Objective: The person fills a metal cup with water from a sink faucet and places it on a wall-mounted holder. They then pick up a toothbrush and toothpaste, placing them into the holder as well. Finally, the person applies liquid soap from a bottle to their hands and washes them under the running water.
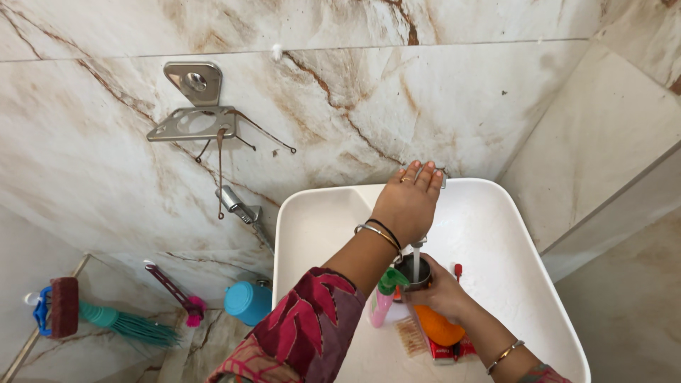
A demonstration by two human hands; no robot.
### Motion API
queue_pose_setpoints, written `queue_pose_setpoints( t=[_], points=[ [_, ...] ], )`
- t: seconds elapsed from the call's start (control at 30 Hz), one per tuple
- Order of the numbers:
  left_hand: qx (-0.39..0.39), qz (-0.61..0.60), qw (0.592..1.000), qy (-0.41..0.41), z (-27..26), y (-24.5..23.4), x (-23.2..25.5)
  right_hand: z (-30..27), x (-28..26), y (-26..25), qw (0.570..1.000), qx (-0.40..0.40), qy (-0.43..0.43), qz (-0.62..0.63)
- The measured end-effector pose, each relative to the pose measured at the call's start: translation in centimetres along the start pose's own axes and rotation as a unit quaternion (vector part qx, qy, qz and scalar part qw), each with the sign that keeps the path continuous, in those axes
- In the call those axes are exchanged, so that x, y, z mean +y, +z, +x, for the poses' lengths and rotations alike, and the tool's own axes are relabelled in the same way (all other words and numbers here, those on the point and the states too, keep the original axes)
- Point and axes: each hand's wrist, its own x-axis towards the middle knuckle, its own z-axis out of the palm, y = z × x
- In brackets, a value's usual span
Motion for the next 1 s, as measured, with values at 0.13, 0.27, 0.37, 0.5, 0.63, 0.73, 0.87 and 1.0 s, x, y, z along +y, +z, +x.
queue_pose_setpoints(
  t=[0.13,0.27,0.37,0.5,0.63,0.73,0.87,1.0],
  points=[
    [-0.04,0.006,0.999,0.002,-0.2,-1.6,0.2,-1.1,0.2,-0.1,1.0,0.002,0.009,-0.003],
    [-0.105,0.016,0.994,-0.01,-0.1,-2.9,0.6,-1.9,-0.2,-0.1,0.999,0.016,0.011,-0.027],
    [-0.113,0.019,0.993,-0.022,0.0,-3.3,1.0,-2.4,-0.5,-0.1,0.999,0.028,0.02,-0.032],
    [-0.145,0.02,0.989,-0.026,0.0,-3.8,1.1,-2.4,-0.9,-0.2,0.999,0.031,0.012,-0.029],
    [-0.14,0.025,0.989,-0.026,0.0,-3.6,1.2,-2.4,-0.9,-0.3,0.998,0.043,-0.013,-0.051],
    [-0.119,0.021,0.992,-0.029,-0.1,-3.3,1.2,-2.3,-1.1,-0.4,0.997,0.05,-0.015,-0.049],
    [-0.112,0.029,0.993,-0.025,-0.1,-2.7,1.1,-2.3,-1.6,-0.6,0.998,0.047,-0.025,-0.033],
    [-0.097,0.02,0.995,-0.032,0.0,-2.0,1.2,-2.1,-1.7,-0.7,0.998,0.047,-0.034,-0.022]
  ],
)
